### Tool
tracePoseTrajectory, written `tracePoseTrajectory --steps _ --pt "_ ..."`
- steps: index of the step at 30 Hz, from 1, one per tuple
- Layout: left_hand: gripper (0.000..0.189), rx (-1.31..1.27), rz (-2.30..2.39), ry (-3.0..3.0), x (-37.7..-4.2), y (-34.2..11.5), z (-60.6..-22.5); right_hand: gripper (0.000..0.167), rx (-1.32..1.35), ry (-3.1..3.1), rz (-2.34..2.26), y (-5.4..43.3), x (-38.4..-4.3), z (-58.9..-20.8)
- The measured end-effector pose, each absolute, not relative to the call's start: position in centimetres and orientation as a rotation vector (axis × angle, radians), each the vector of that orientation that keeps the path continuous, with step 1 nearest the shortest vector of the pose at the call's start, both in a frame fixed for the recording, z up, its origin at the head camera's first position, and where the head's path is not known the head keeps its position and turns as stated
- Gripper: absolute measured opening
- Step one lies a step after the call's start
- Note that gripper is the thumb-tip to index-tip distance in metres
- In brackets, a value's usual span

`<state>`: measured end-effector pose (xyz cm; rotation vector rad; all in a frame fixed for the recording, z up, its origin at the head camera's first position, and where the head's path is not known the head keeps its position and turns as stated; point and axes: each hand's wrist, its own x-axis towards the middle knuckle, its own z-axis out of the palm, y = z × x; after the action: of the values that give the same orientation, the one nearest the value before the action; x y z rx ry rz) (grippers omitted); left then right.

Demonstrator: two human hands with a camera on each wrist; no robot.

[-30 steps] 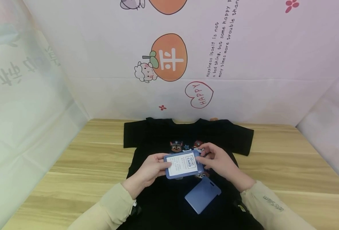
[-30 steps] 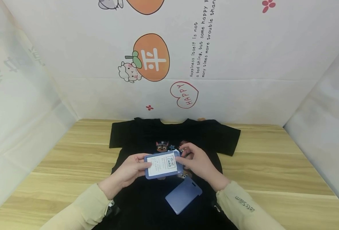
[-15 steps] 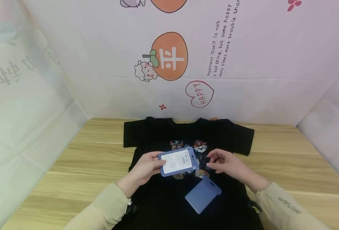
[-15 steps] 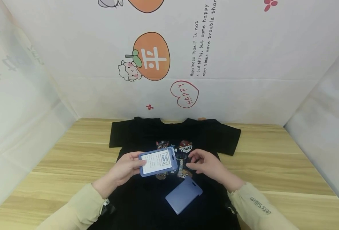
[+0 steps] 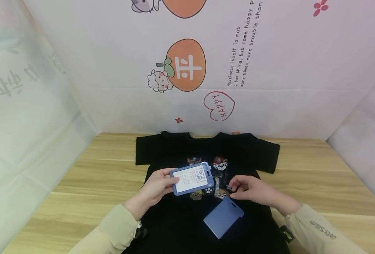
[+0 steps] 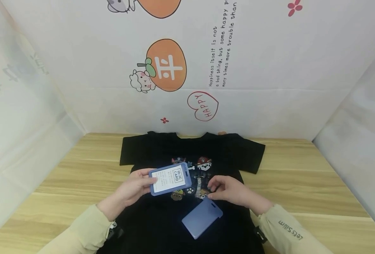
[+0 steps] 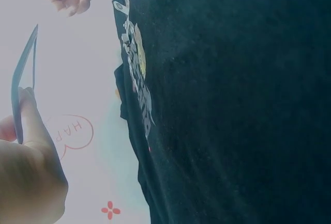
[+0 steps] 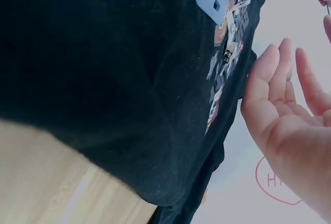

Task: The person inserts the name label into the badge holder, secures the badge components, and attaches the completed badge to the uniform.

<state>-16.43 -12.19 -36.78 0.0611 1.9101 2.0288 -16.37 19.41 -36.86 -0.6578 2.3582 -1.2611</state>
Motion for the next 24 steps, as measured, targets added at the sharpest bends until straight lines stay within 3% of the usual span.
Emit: tracePoseTrajectory --steps 16,24 --pt "0.039 0.069 2.049 1.898 -16.4 -12.9 -36.9 0.025 -0.791 2.398 -1.174 20.0 -16.1 -37.5" --pt "0.039 0.03 2.035 1.899 -16.3 -13.4 -37.1 0.027 -1.009 2.538 -0.99 20.3 -15.0 -37.9"
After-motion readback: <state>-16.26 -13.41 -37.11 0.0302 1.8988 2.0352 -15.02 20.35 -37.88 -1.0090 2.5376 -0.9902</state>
